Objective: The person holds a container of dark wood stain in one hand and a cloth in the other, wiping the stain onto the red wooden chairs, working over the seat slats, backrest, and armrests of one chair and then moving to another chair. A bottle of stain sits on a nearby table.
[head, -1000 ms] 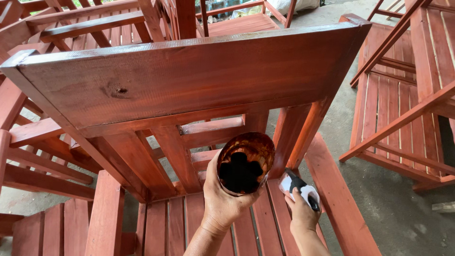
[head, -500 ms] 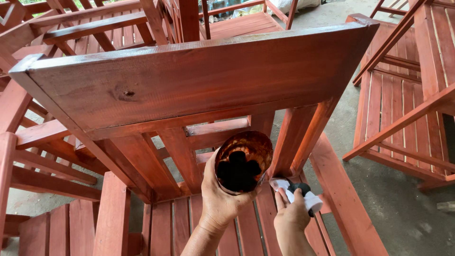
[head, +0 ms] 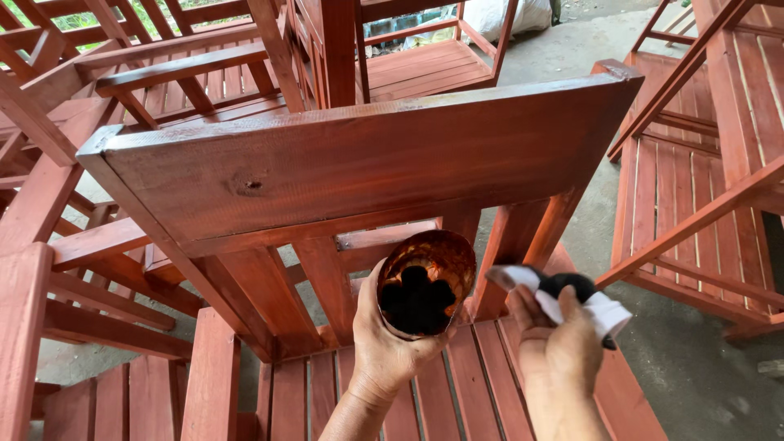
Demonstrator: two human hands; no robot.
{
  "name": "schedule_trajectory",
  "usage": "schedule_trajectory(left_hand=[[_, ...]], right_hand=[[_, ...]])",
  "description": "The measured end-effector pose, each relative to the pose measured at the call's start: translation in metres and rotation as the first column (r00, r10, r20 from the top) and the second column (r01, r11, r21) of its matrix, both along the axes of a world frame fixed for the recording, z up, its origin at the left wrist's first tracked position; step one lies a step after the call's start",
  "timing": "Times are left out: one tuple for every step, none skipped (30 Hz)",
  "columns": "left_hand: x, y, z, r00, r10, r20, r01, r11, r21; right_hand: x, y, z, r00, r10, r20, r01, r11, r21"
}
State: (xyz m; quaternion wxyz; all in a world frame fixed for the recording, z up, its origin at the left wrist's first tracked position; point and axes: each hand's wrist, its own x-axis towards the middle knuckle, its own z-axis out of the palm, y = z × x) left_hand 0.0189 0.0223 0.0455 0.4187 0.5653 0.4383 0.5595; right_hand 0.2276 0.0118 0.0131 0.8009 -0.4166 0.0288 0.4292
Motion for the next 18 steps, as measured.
schedule_trajectory(left_hand=[[0.000,0.000,0.001,1.000,-0.001,-0.004,0.001,1.000,-0.010],[0.000,0.000,0.002,1.000,-0.011,0.018,0.011,1.000,-0.006],[0.000,0.000,0.003,0.999,-0.021,0.039,0.021,1.000,0.000],[0.000,0.000,0.004,0.998,-0.031,0.060,0.031,1.000,0.005],[0.000,0.000,0.004,0.997,-0.039,0.063,0.040,0.999,-0.019],[-0.001,0.000,0.005,0.997,-0.045,0.065,0.048,0.998,-0.045],[-0.001,0.000,0.006,0.996,-0.052,0.067,0.057,0.996,-0.072],[-0.001,0.000,0.006,0.996,-0.054,0.075,0.058,0.997,-0.057],[-0.001,0.000,0.006,0.995,-0.057,0.084,0.060,0.997,-0.043],[-0.001,0.000,0.006,0.994,-0.060,0.094,0.063,0.998,-0.029],[-0.001,0.000,0.006,0.995,-0.056,0.083,0.059,0.998,-0.028],[0.000,0.000,0.006,0.996,-0.052,0.070,0.054,0.998,-0.028],[0.000,0.000,0.006,0.997,-0.048,0.058,0.050,0.998,-0.030],[0.001,0.000,0.006,0.999,-0.036,0.033,0.037,0.999,-0.024],[0.001,0.000,0.006,1.000,-0.023,0.008,0.024,1.000,-0.017],[0.002,0.000,0.006,1.000,-0.009,-0.017,0.009,1.000,-0.010],[0.002,0.000,0.007,1.000,-0.025,0.013,0.026,1.000,-0.017],[0.002,0.000,0.007,0.998,-0.042,0.041,0.043,0.999,-0.021]], right_hand=[[-0.001,-0.001,0.014,1.000,0.005,0.024,-0.006,0.999,0.044],[-0.002,-0.003,0.028,0.997,0.014,0.073,-0.020,0.996,0.084],[-0.003,-0.003,0.040,0.992,0.021,0.121,-0.036,0.992,0.123],[-0.005,-0.005,0.051,0.985,0.027,0.168,-0.055,0.985,0.161],[-0.006,-0.006,0.061,0.984,0.008,0.177,-0.036,0.987,0.156],[-0.007,-0.008,0.070,0.983,-0.011,0.185,-0.017,0.989,0.149],[-0.008,-0.010,0.076,0.981,-0.030,0.192,0.002,0.990,0.141],[-0.009,-0.013,0.081,0.981,-0.026,0.192,-0.010,0.983,0.183],[-0.009,-0.017,0.085,0.981,-0.022,0.193,-0.022,0.975,0.223],[-0.008,-0.020,0.086,0.981,-0.019,0.195,-0.033,0.965,0.262],[-0.008,-0.022,0.086,0.980,-0.027,0.195,-0.034,0.954,0.299],[-0.008,-0.023,0.083,0.980,-0.033,0.195,-0.035,0.941,0.336],[-0.007,-0.024,0.079,0.980,-0.040,0.194,-0.035,0.929,0.370],[-0.007,-0.023,0.074,0.979,-0.045,0.198,-0.030,0.932,0.360],[-0.007,-0.020,0.067,0.978,-0.048,0.203,-0.027,0.936,0.351],[-0.008,-0.017,0.060,0.977,-0.051,0.207,-0.024,0.939,0.342],[-0.008,-0.014,0.052,0.980,-0.052,0.191,-0.015,0.942,0.334],[-0.009,-0.011,0.043,0.983,-0.055,0.173,-0.005,0.944,0.329]])
